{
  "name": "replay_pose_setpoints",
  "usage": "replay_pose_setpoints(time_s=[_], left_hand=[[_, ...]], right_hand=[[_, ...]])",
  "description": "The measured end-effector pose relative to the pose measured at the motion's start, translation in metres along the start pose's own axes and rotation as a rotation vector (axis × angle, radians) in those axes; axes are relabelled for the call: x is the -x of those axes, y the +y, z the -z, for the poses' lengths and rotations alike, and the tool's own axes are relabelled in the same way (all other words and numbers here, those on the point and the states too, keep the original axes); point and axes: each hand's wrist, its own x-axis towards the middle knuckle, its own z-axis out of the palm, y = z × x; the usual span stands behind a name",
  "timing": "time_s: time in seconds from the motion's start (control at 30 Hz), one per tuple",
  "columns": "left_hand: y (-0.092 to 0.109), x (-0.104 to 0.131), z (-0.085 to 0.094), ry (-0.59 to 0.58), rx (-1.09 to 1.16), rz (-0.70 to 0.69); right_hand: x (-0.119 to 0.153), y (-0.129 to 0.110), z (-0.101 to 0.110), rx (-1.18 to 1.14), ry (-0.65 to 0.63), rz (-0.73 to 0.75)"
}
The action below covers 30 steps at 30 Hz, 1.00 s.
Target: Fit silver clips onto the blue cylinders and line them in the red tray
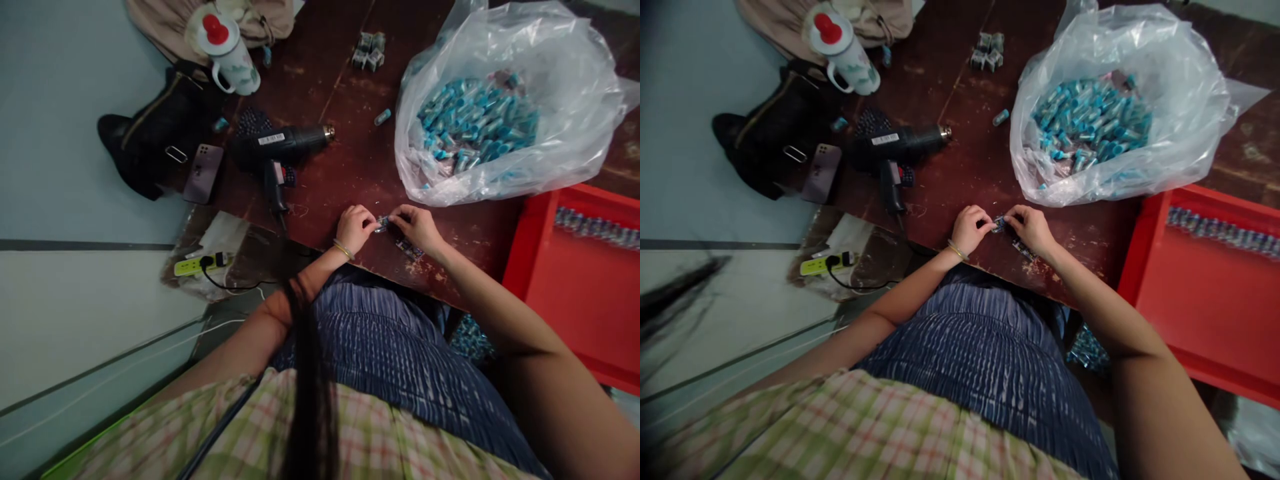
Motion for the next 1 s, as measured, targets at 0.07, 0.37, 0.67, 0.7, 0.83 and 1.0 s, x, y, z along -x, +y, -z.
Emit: replay_pose_setpoints(time_s=[0.07,0.37,0.67,0.7,0.83,1.0], left_hand=[[0.0,0.0,-0.001,-0.011,-0.03,-0.003],[0.008,-0.018,0.005,-0.088,0.294,-0.044],[0.03,-0.02,0.014,-0.146,0.946,0.384],[0.033,-0.019,0.015,-0.142,0.986,0.427],[0.038,-0.016,0.019,-0.124,1.057,0.513],[0.037,-0.012,0.024,-0.129,1.089,0.498]], right_hand=[[-0.003,0.001,0.006,-0.031,0.011,-0.048],[0.005,-0.028,0.028,0.121,-0.166,0.099],[-0.07,0.0,0.126,0.502,0.441,-0.214],[-0.08,0.007,0.132,0.545,0.448,-0.266],[-0.1,0.02,0.131,0.54,0.395,-0.276],[-0.065,-0.014,0.108,-0.074,0.392,-0.091]])
